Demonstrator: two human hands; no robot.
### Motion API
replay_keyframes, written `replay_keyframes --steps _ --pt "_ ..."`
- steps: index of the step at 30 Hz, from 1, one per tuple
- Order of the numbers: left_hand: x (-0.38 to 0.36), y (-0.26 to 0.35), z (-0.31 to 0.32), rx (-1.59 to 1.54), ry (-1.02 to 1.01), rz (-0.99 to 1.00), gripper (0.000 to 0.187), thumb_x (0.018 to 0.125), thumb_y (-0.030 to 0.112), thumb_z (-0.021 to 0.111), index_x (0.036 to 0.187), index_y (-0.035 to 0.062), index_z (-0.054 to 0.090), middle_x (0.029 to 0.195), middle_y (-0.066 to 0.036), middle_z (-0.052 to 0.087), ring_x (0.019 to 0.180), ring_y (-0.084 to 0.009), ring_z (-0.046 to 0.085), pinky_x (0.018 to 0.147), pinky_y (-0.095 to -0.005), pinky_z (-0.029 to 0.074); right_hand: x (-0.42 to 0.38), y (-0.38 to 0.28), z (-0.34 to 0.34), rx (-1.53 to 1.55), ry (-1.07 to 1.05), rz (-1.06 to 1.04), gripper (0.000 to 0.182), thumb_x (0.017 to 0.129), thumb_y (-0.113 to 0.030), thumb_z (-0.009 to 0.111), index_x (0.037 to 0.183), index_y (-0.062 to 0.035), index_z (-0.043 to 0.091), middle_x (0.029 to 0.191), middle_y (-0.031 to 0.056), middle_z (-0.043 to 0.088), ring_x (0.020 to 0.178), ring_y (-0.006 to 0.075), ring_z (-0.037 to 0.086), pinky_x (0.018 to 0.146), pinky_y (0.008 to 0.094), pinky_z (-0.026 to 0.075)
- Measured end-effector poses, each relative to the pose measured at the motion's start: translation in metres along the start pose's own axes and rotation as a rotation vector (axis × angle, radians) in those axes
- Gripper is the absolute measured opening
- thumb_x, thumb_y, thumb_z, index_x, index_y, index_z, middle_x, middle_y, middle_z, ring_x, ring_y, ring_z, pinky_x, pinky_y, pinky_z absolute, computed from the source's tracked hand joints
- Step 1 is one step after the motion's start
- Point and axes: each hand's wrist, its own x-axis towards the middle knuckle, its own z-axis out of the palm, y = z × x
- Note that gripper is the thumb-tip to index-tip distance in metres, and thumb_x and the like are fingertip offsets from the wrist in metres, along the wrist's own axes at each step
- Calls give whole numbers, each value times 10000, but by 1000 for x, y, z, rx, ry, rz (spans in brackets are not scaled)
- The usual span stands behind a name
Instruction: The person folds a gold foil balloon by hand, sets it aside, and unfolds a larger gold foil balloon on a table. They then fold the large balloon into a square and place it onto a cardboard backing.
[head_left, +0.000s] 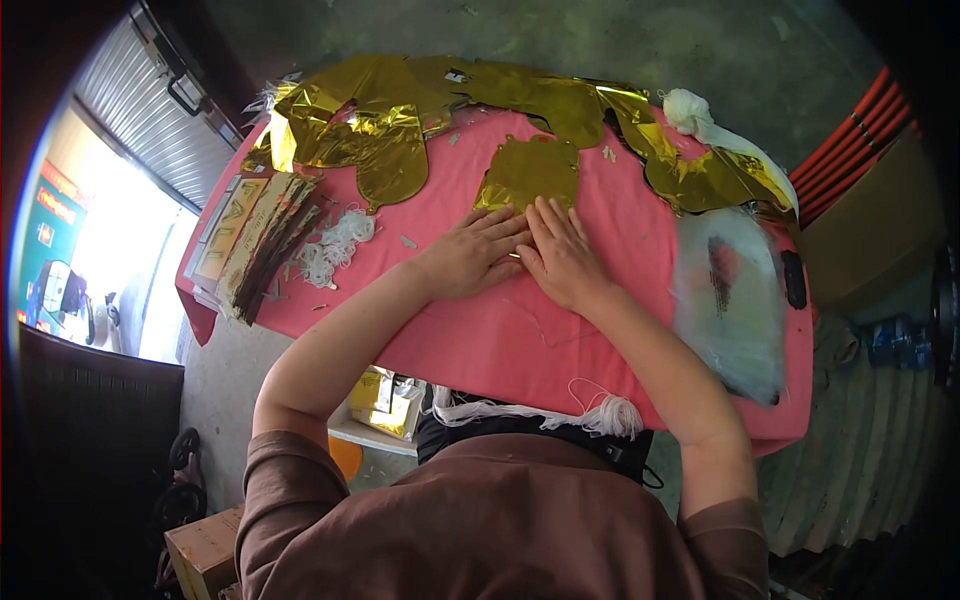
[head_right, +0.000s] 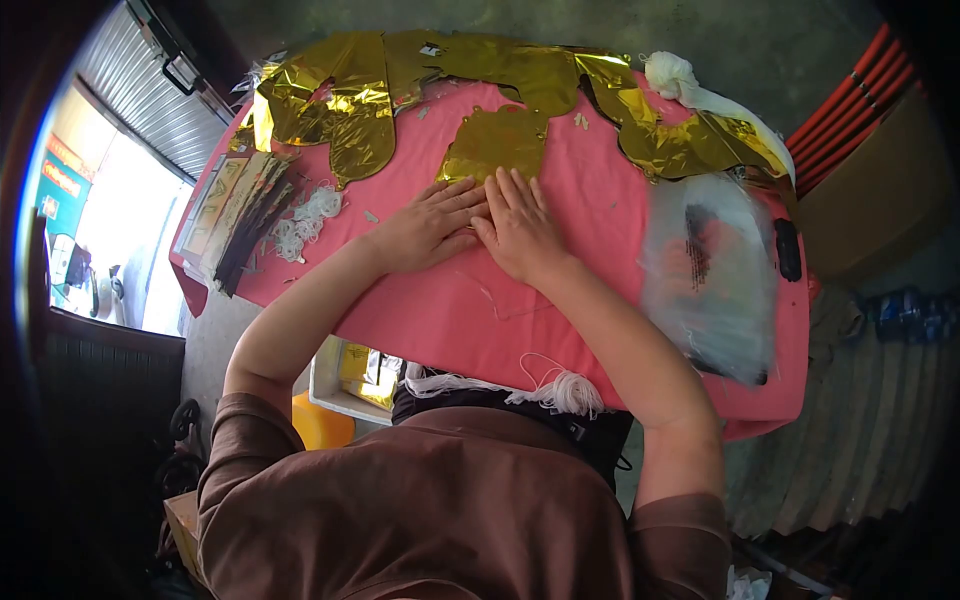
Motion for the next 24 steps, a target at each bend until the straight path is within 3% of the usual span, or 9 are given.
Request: replay_keyframes --steps 4,8,11,13,14,17,24 --pt "0 -2 4 -12 65 17 515 901 357 478 1342 102 405 1385 -122 398 1321 -300 305 1084 -456 217 -1 0 3 35 -148 84 704 922 -438 369 1391 61 204 1456 218 219 1379 318 150 1129 426 81" --pt "-2 0 -1 -68 56 -6 497 890 322 510 1322 89 428 1395 -137 380 1327 -305 297 1084 -469 214 -2 0 1 24 -160 50 741 915 -468 368 1393 68 184 1461 226 198 1384 322 122 1130 425 65" --pt "-2 -7 -16 -126 188 -4 411 861 241 554 1226 56 517 1327 -159 451 1267 -316 380 1044 -457 290 -1 -3 -5 -156 -257 28 752 922 -472 360 1403 63 144 1465 238 165 1385 328 108 1127 427 72" --pt "-5 -23 -32 -312 287 -295 344 843 136 553 1158 -3 549 1236 -176 520 1194 -329 449 991 -414 365 -1 -3 -7 -92 -252 44 775 912 -495 373 1403 61 150 1464 243 166 1385 334 107 1126 425 69" --pt "-8 -38 -33 -98 288 -255 322 833 99 533 1134 -9 562 1161 -168 561 1109 -315 509 931 -384 419 -2 -3 -5 -92 -252 41 775 912 -495 373 1403 61 150 1464 243 166 1385 334 107 1126 425 69" --pt "-20 -54 -29 -10 206 -98 328 842 97 521 1151 -11 554 1210 -157 540 1160 -301 479 966 -391 390 -3 -1 -3 -83 -204 17 774 911 -500 371 1401 61 162 1465 240 168 1385 331 111 1125 426 71" --pt "-19 -47 -23 -42 178 -118 336 856 91 495 1178 11 550 1286 -122 500 1228 -282 421 1015 -402 336 -4 -1 -4 -77 -207 20 769 911 -504 365 1400 58 173 1467 233 171 1384 326 119 1125 424 74"
